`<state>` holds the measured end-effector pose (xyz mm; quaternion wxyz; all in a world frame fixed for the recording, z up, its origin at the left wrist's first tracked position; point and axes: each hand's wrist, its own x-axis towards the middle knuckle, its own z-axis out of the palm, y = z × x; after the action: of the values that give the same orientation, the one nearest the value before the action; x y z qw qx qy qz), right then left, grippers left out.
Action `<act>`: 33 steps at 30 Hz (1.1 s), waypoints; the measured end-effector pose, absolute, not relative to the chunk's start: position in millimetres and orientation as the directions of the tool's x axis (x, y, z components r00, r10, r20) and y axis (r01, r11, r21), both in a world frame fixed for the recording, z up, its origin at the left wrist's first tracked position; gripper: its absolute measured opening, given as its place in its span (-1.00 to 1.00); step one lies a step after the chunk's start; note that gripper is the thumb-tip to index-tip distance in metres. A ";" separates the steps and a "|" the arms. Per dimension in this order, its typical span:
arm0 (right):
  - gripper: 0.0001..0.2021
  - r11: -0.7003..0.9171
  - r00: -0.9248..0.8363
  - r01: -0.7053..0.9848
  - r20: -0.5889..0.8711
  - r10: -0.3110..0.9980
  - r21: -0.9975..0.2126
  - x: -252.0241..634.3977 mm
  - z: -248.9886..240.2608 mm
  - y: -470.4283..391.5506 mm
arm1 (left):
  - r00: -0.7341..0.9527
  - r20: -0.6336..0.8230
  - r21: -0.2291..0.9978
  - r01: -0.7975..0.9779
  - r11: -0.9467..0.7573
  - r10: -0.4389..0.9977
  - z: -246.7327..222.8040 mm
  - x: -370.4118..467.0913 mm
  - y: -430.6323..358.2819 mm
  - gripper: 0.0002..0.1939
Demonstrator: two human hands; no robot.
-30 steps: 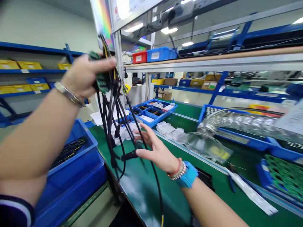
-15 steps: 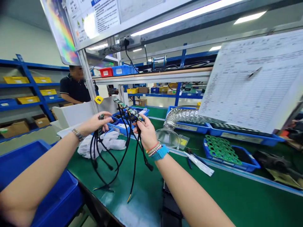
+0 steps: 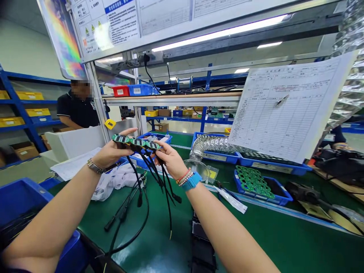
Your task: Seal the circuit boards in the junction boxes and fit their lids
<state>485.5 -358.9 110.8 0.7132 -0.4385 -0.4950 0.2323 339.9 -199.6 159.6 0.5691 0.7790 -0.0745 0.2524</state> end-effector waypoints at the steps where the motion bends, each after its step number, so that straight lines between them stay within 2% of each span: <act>1: -0.57 0.481 0.367 0.176 0.510 0.778 -0.859 486.4 112.4 -358.4 | 0.872 0.472 0.852 -0.412 -0.324 0.133 162.5 337.0 -204.0 -0.36; 3: -0.64 0.432 0.289 0.394 0.556 0.780 -0.811 487.6 118.4 -358.9 | 0.879 0.472 0.851 -0.437 -0.289 0.060 163.0 331.8 -210.7 -0.50; 6: -0.81 0.325 0.211 0.722 0.642 0.738 -0.611 487.7 131.0 -362.9 | 0.854 0.520 0.828 -0.500 -0.254 0.016 158.7 325.3 -215.4 -0.64; 8: -0.88 0.197 0.283 0.815 0.670 0.686 -0.546 486.4 138.5 -366.6 | 0.825 0.562 0.808 -0.533 -0.252 0.057 156.6 321.9 -216.3 -0.66; 9: -0.84 0.140 0.341 0.811 0.653 0.676 -0.568 485.1 141.4 -368.3 | 0.809 0.581 0.799 -0.547 -0.252 0.085 156.0 320.7 -216.8 -0.66; 10: -0.78 0.109 0.393 0.776 0.612 0.687 -0.622 483.2 143.6 -369.7 | 0.796 0.594 0.792 -0.556 -0.250 0.111 155.6 319.8 -217.5 -0.66; 12: -0.69 0.147 0.438 0.621 0.496 0.750 -0.770 477.6 145.7 -371.3 | 0.782 0.606 0.789 -0.568 -0.235 0.144 154.8 318.8 -220.6 -0.64; 15: -0.68 0.330 0.412 0.202 0.386 0.826 -0.922 466.0 143.5 -370.7 | 0.772 0.609 0.790 -0.572 -0.219 0.182 154.1 319.4 -228.7 -0.62; 18: -0.68 0.441 0.376 -0.184 0.351 0.857 -0.878 454.6 134.6 -369.0 | 0.744 0.623 0.782 -0.584 -0.218 0.242 153.2 323.2 -234.4 -0.60; 21: -0.63 0.419 0.360 -0.287 0.308 0.881 -0.861 446.1 120.4 -366.7 | 0.726 0.629 0.778 -0.591 -0.215 0.278 148.4 329.8 -234.0 -0.59; 24: -0.60 0.352 0.408 -0.112 0.280 0.869 -0.929 440.0 107.5 -360.0 | 0.734 0.617 0.785 -0.553 -0.279 0.284 138.9 335.5 -233.9 -0.61; 28: -0.61 0.360 0.553 0.205 0.411 0.725 -0.910 440.5 102.3 -346.7 | 0.787 0.581 0.795 -0.493 -0.352 0.208 129.8 330.5 -236.4 -0.50; 31: -0.79 0.384 0.510 0.389 0.543 0.667 -0.837 449.1 105.5 -342.6 | 0.842 0.532 0.827 -0.494 -0.270 0.091 131.4 319.9 -230.0 -0.38; 33: -0.89 0.348 0.430 0.541 0.607 0.669 -0.766 455.0 108.6 -344.3 | 0.862 0.487 0.871 -0.467 -0.149 0.142 135.0 316.3 -222.3 -0.42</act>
<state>455.0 -344.3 108.6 0.6255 -0.5688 -0.5316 0.0513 316.3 -222.3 135.0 0.6425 0.7198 -0.1131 0.2370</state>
